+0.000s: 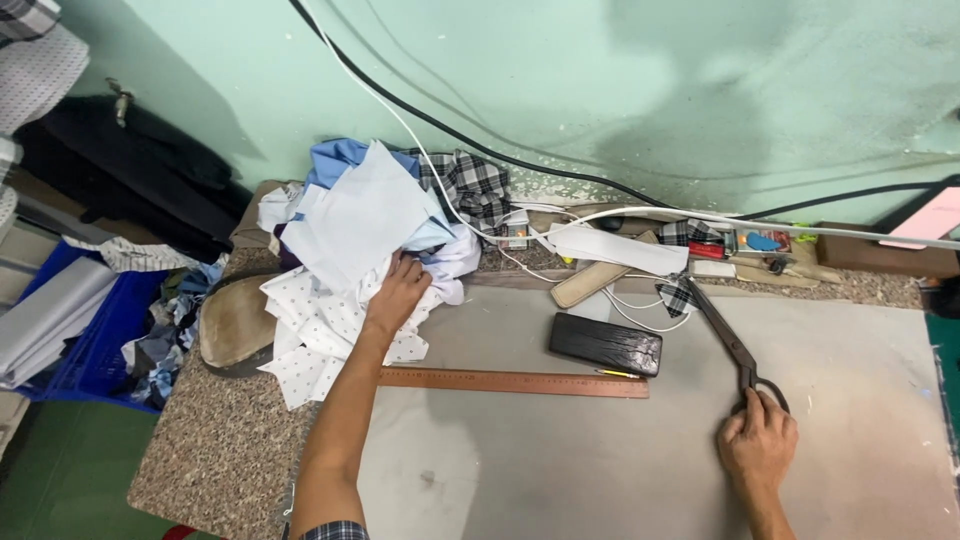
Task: The person uses large shears to cut a white patterned fabric piece on a work table. They then place a blue fabric piece on the table, position the white cut piece on top, and use a steam iron to press the layers together.
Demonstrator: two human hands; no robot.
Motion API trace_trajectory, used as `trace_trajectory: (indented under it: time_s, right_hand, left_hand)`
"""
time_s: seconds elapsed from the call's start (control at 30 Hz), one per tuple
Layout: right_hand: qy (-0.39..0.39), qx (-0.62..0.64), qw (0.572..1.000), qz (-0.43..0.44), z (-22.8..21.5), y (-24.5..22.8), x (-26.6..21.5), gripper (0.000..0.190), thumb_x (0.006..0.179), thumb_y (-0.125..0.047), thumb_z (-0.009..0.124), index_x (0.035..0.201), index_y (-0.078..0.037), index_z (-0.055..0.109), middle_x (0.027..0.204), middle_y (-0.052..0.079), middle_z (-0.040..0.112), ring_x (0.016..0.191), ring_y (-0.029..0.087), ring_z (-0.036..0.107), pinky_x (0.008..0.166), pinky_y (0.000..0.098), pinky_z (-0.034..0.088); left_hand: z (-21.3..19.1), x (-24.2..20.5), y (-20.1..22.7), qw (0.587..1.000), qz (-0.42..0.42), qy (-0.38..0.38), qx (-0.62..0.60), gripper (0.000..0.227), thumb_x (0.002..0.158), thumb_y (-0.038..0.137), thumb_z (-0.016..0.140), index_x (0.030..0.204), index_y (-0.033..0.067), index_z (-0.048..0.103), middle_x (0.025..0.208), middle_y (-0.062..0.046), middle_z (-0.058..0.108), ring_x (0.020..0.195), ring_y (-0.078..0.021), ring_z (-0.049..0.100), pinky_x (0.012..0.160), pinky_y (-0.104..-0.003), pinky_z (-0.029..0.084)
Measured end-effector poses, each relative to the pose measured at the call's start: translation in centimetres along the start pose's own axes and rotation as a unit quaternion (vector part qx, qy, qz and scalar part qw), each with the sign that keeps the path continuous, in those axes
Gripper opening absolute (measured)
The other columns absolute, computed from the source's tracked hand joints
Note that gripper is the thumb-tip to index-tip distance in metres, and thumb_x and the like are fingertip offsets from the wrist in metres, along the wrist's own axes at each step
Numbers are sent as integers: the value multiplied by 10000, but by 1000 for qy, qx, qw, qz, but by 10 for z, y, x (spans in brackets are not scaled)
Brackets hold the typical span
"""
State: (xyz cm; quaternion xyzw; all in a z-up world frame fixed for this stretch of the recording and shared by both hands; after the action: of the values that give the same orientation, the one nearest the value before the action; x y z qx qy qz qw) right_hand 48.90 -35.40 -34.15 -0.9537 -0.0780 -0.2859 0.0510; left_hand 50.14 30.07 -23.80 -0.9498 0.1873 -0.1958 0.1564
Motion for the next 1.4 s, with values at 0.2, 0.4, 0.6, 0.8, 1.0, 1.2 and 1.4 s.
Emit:
trace_trajectory:
  time_s: [0.2,0.4,0.6,0.8,1.0,1.2,1.4]
  right_hand:
    - [23,-16,1000,-5,2,1,-4,503,874,-131,595,1335,-101,792,1316,81,746,1057,296,633,982,374,538]
    - [0,-19,1000,10,10,6,-10,510,892,-150,587,1359,-110,787,1359,73,743,1092,305,641,1013,386,535]
    - [47,-25,998,-17,18,9,-12,489,865,-114,609,1312,-106,807,1336,69,751,1006,307,641,970,386,543]
    - [23,-14,1000,-6,21,12,-17,493,897,-131,610,1351,-90,799,1362,102,753,1058,327,664,1036,413,518]
    - [62,-21,997,-27,17,7,-12,457,888,-85,627,1303,-87,818,1333,85,760,1002,321,648,966,409,540]
    - [61,-8,997,-52,7,4,-7,471,850,-65,629,1288,-60,804,1320,119,762,995,321,671,930,412,529]
    - [66,-11,997,-46,5,3,-3,495,821,-78,624,1280,-78,812,1295,99,763,995,317,661,941,403,549]
  left_hand:
    - [63,-37,21,961,-43,-206,-179,632,875,63,607,1494,63,483,1570,-182,432,1498,-364,304,1263,-432,226]
    - [-91,36,2,828,-365,-132,-404,646,1034,415,502,1570,84,358,1548,-178,480,1387,-418,473,1156,-607,368]
    - [-13,-21,-46,766,-540,-14,-349,476,951,491,605,1090,63,757,1049,-178,763,1051,-391,700,905,-425,530]
    - [-28,-29,-15,791,-487,-124,-349,380,1054,363,543,1140,12,661,982,-164,686,909,-301,670,819,-431,576]
    - [-54,5,70,964,-197,127,-124,321,678,-138,579,924,62,632,806,-86,564,743,-294,532,663,-400,421]
    - [-14,10,76,947,-282,91,-127,200,872,67,755,709,-9,668,809,-145,550,824,-347,536,719,-449,434]
    - [-141,-16,198,906,-217,257,-257,164,1016,77,554,1068,112,706,1120,-102,693,1030,-355,641,872,-517,478]
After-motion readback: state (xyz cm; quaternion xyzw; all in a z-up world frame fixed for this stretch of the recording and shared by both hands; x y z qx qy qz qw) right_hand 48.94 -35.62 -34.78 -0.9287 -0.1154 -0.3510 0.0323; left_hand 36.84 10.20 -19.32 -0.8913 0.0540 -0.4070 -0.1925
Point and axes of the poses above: each hand's wrist, its own x-axis towards the middle knuckle, its own z-axis out of the palm, y = z × x, the point moved 1 cm from there along x, towards the middle knuckle
